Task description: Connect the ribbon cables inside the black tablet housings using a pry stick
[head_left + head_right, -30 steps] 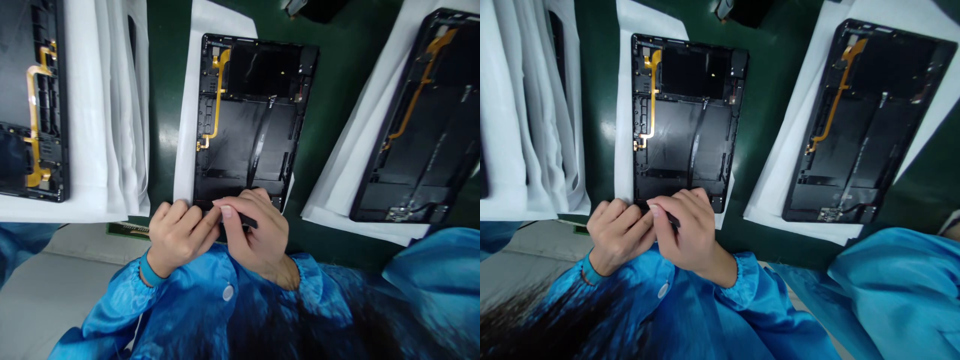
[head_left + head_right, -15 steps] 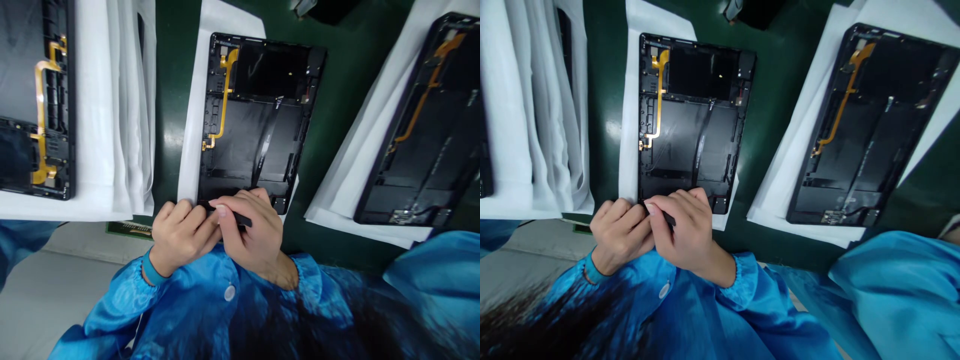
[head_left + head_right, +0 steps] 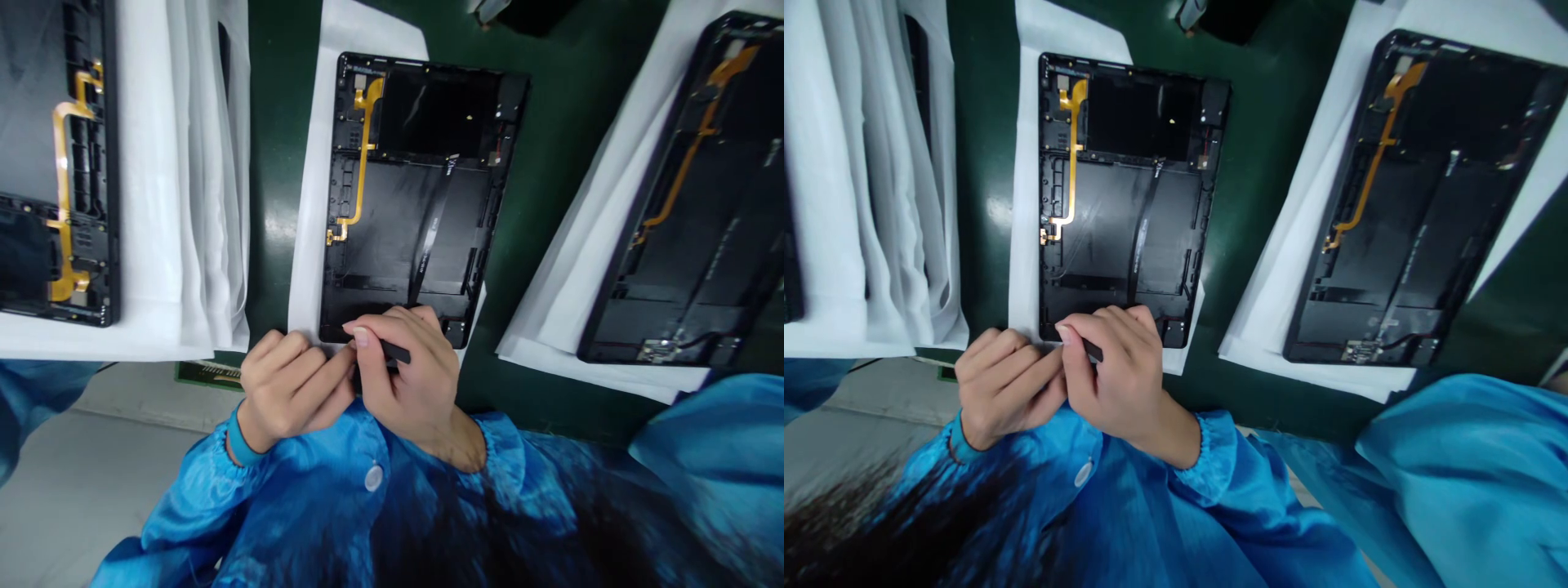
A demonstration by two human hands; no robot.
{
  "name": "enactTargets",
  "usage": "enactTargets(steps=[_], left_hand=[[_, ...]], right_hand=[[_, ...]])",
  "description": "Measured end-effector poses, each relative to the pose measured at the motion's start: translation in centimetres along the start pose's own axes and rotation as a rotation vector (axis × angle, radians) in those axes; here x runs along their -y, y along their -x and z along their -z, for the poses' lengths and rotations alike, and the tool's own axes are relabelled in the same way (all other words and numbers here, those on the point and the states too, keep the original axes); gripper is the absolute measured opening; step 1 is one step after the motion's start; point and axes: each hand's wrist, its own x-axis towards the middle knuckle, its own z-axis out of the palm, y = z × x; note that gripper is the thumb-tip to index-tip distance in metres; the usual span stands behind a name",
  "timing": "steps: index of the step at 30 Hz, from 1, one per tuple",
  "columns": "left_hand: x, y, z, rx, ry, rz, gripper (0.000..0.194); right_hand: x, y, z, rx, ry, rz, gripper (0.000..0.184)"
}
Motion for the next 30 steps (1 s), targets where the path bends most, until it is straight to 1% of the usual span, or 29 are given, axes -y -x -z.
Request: enactTargets(steps=[4, 7, 15, 19, 24, 30], left_hand=[[0.1, 0.8, -0.3, -0.091, 0.013, 0.098, 0.028], [0.0, 1.0, -0.7, -0.122, -0.033, 0.122, 0.034], [-0.2, 0.8, -0.8, -0.104, -0.113, 0.095, 0.036], [-0.3, 0.6, -0.8, -0.099, -0.146, 0.086, 0.035], [-0.2, 0.7, -0.8, -0.090, -0.156, 0.071, 0.035], [-0.2, 0.7, -0.9, -0.097, -0.160, 0.068, 0.037]], right_hand=[[-0.1, 0.1, 0.0, -0.014, -0.001, 0.011, 0.012], [-0.2, 0.2, 0.0, -0.032, 0.018, 0.020, 0.011], [-0.3, 0.4, 0.0, -0.066, 0.059, 0.035, 0.011], [-0.4, 0.6, 0.3, -0.097, 0.114, 0.029, 0.011], [-0.5, 0.5, 0.8, -0.039, 0.149, 0.026, 0.012], [-0.8, 0.7, 1.2, -0.055, 0.142, 0.005, 0.012]])
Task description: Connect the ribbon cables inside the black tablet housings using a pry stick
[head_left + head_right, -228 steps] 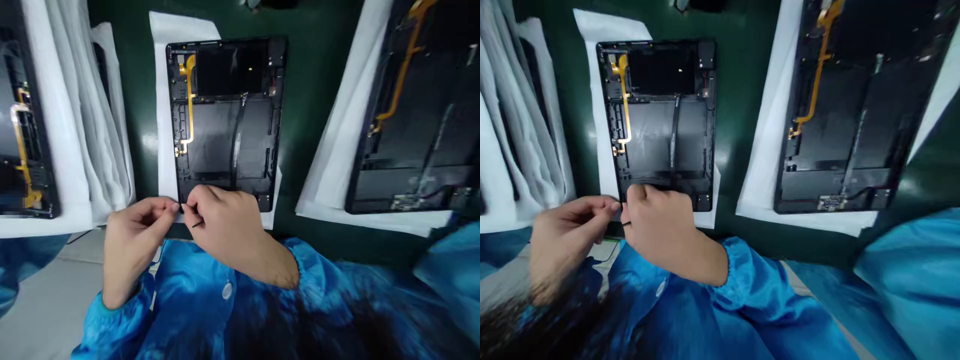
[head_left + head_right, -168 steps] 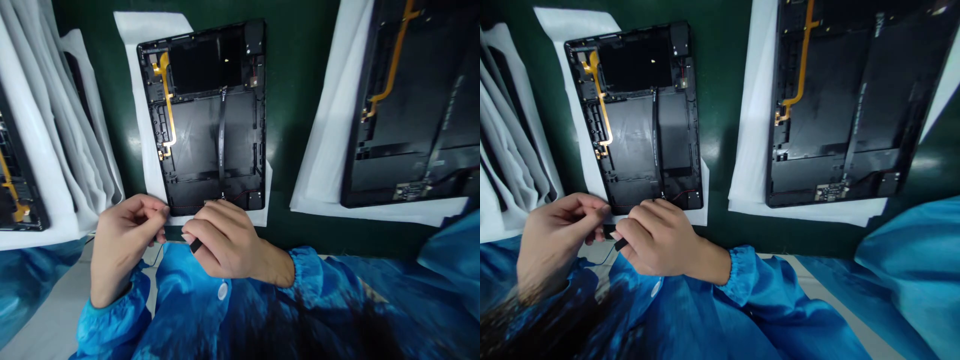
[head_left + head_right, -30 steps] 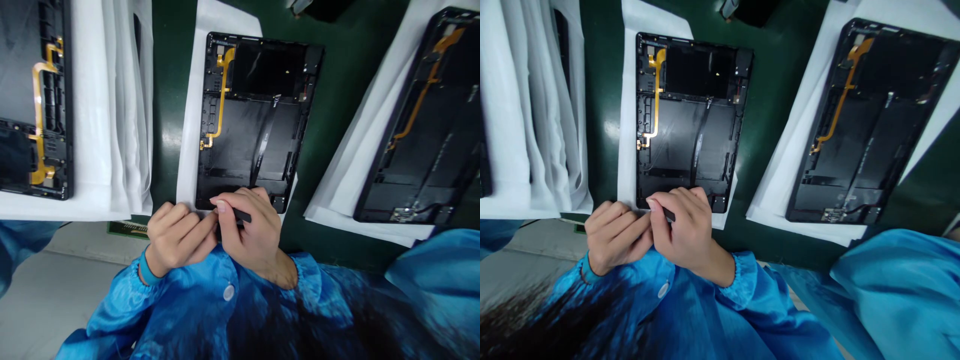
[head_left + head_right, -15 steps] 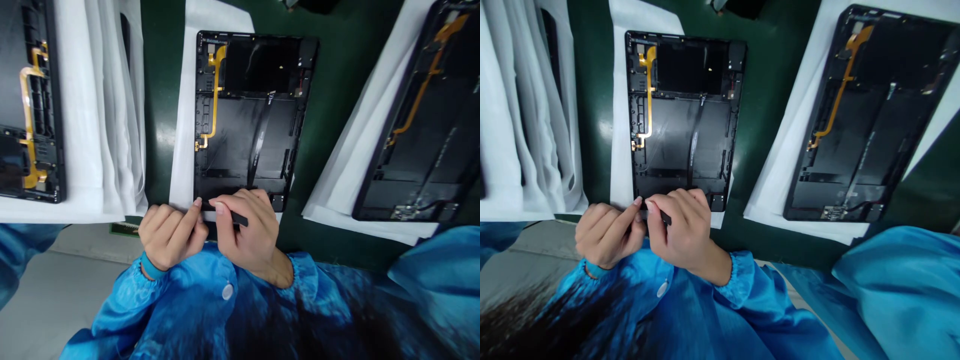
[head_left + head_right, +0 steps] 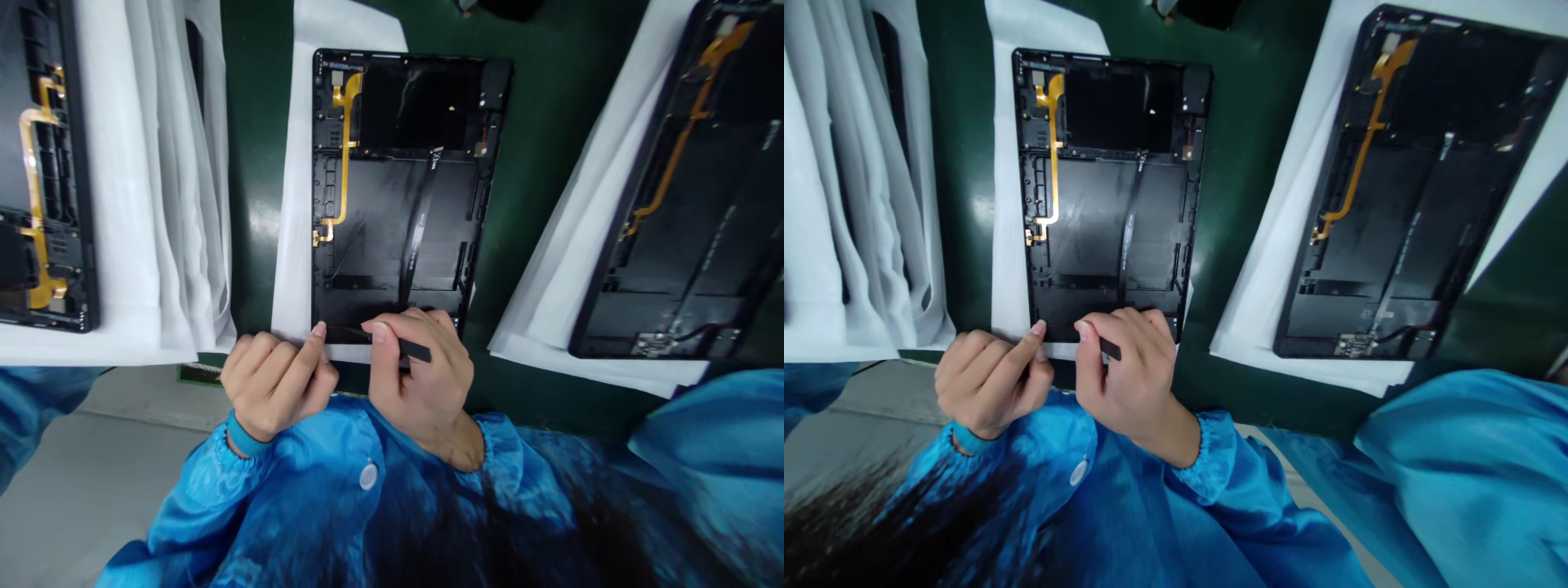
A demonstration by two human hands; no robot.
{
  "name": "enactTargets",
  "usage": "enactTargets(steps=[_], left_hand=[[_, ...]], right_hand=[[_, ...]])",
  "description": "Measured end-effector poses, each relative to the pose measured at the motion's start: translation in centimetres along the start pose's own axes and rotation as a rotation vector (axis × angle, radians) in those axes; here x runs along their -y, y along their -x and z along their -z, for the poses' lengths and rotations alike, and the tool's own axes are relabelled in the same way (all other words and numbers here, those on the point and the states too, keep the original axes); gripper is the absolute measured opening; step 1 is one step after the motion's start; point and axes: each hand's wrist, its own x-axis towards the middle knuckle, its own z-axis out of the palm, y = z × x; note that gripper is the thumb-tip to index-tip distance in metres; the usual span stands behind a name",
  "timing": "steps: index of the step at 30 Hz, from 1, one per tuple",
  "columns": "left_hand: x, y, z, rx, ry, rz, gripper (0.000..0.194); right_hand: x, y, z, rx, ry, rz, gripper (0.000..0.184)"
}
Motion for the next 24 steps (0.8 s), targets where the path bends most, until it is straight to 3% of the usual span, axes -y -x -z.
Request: enactTargets(steps=[11, 24], left_hand=[[0.2, 0.0, -0.2, -0.029, -0.008, -0.031, 0.037], [0.0, -0.5, 0.1, 0.009, -0.053, -0.040, 0.032]], right_hand=[[-0.9, 0.9, 1.2, -0.053, 0.082, 0.025, 0.013], [-0.8, 0.7, 1.4, -0.047, -0.020, -0.034, 0.016]])
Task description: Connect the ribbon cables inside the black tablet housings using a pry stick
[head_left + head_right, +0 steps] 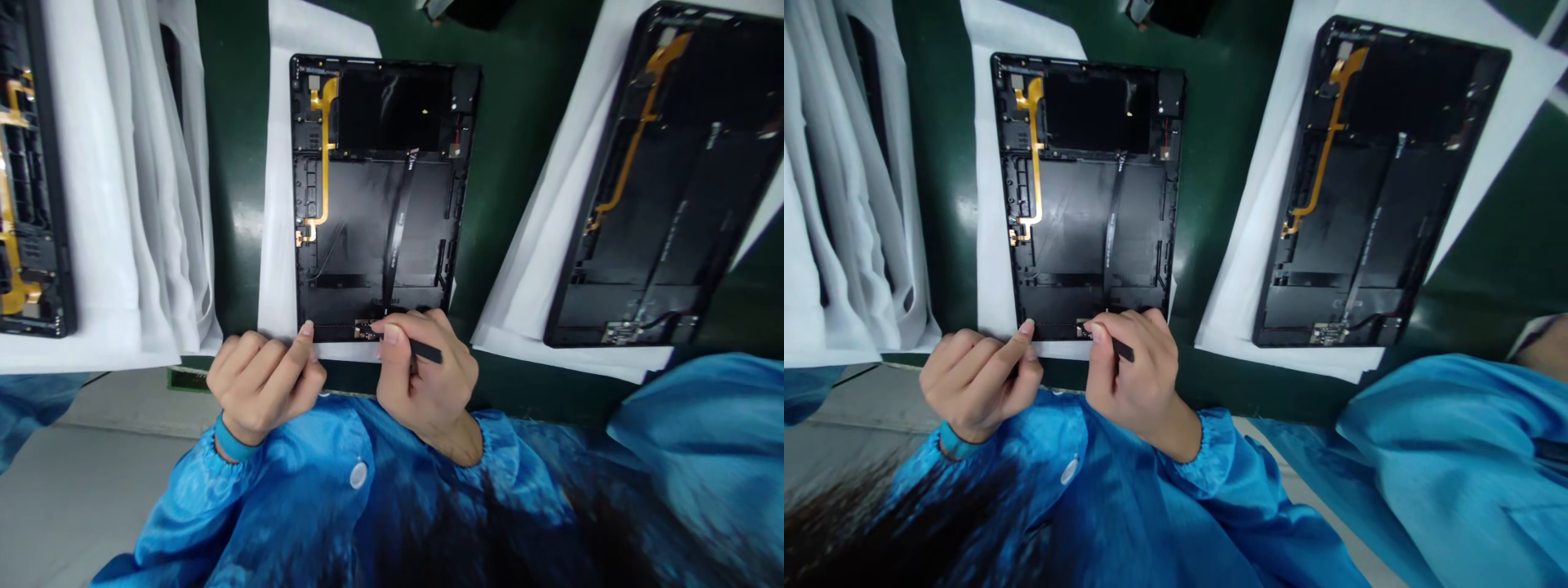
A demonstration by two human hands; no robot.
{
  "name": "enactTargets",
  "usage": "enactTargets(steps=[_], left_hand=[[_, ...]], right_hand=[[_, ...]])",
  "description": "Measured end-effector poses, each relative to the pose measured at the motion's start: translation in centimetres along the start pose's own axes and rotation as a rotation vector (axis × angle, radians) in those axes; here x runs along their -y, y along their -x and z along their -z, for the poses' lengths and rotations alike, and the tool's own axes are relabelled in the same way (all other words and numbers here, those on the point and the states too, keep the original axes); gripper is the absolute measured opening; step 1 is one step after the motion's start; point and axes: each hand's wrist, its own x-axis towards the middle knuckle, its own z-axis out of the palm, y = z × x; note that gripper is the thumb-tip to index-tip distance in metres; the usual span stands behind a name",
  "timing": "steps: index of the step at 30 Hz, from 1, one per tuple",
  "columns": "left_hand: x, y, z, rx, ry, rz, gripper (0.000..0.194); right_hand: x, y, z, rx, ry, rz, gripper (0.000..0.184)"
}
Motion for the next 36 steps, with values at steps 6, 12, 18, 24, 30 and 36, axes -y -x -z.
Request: enactTargets(steps=[6, 12, 18, 24, 30, 36], left_hand=[[0.1, -0.1, -0.1, 0.005, 0.000, -0.038, 0.033], [0.0, -0.4, 0.1, 0.039, -0.042, -0.083, 0.033], [-0.1, -0.7, 0.3, 0.108, -0.013, -0.106, 0.041], [0.1, -0.4, 0.2, 0.042, 0.035, -0.114, 0.033], [0.2, 0.3, -0.1, -0.016, 0.052, -0.095, 0.030], [0.3, 0.5, -0.1, -0.031, 0.046, -0.093, 0.025]], right_hand=[[-0.3, 0.1, -0.1, -0.020, -0.075, 0.021, 0.016], [-0.7, 0.0, -0.1, -0.002, -0.130, 0.028, 0.015], [-0.7, -0.1, -0.1, 0.048, -0.097, 0.023, 0.010], [-0.2, -0.3, -0.4, 0.032, -0.111, 0.010, 0.009], [1.0, -0.3, -1.8, 0.034, -0.190, 0.063, 0.010], [1.3, -0.5, -2.4, 0.051, -0.173, 0.065, 0.008]])
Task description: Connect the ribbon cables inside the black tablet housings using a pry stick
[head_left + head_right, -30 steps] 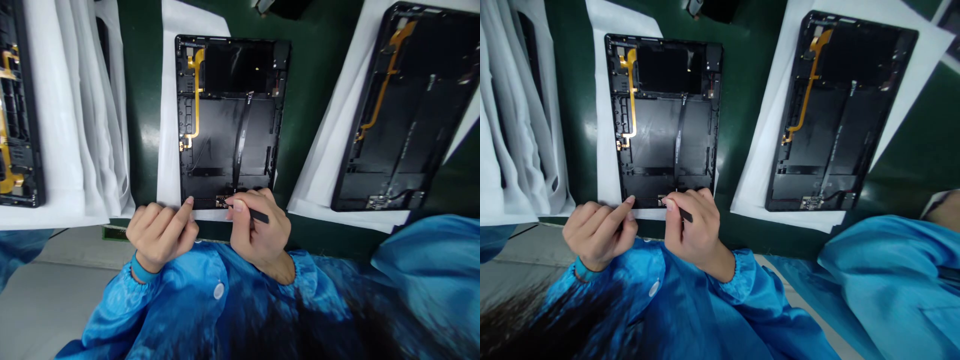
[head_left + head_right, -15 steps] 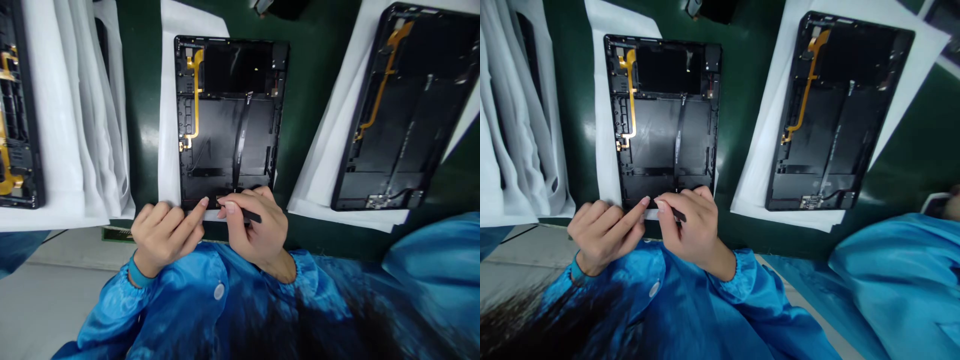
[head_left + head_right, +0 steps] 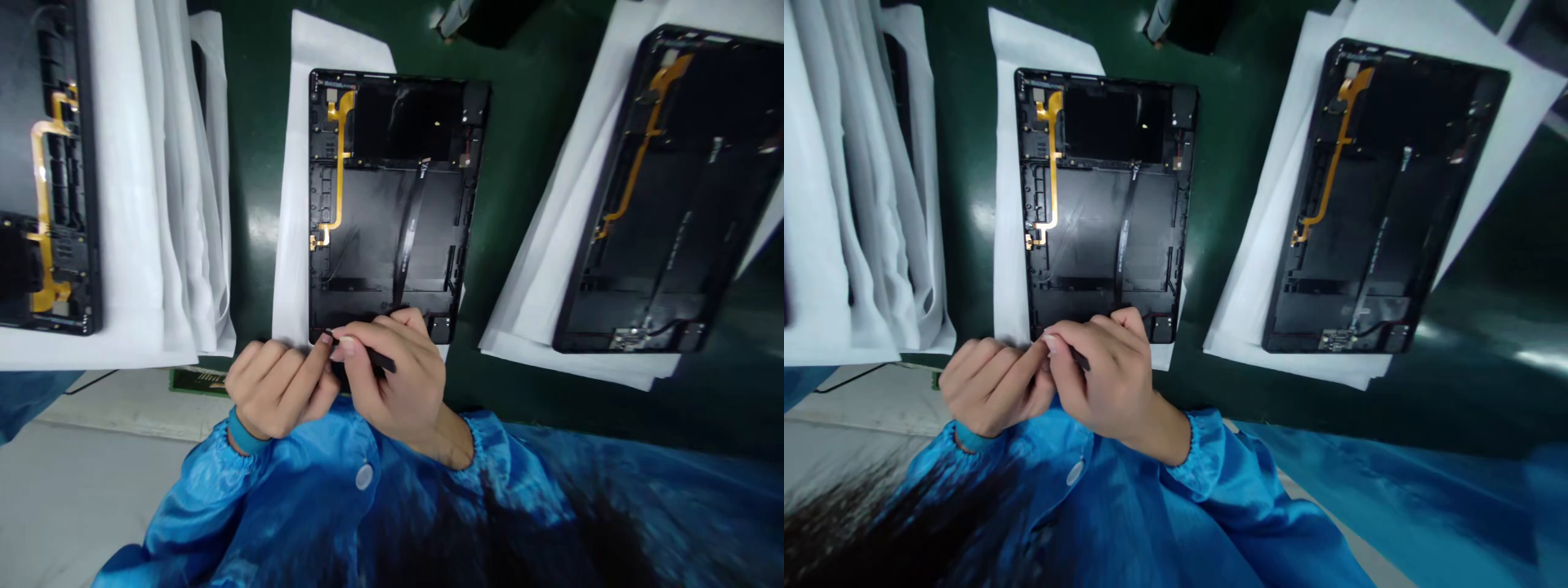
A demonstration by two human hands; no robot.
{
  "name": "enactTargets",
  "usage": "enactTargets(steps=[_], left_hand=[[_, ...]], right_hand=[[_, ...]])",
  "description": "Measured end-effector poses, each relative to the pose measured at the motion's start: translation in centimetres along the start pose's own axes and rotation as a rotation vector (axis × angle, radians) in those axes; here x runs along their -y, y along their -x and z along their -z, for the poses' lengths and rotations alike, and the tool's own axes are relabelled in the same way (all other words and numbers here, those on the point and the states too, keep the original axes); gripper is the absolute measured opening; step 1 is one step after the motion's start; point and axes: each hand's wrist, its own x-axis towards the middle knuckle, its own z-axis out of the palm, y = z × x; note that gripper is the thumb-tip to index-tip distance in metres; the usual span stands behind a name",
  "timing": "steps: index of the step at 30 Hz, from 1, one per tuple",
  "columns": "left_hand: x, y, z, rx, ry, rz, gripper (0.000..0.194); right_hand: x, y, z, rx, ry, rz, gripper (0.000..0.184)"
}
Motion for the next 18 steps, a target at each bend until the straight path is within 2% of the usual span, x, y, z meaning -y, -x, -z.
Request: enactTargets(steps=[5, 14, 18], left_hand=[[-0.07, -0.12, 0.24, 0.015, 0.003, 0.000, 0.026], [-0.27, -0.45, 0.30, 0.016, -0.014, -0.007, 0.023], [-0.27, -0.43, 0.33, 0.024, -0.019, -0.012, 0.024]], right_hand=[[-0.01, -0.08, -0.06, 0.031, 0.080, 0.016, 0.009], [-0.09, -0.22, -0.05, 0.010, -0.005, -0.010, 0.007], [-0.13, -0.27, -0.12, 0.010, 0.046, 0.000, 0.007]])
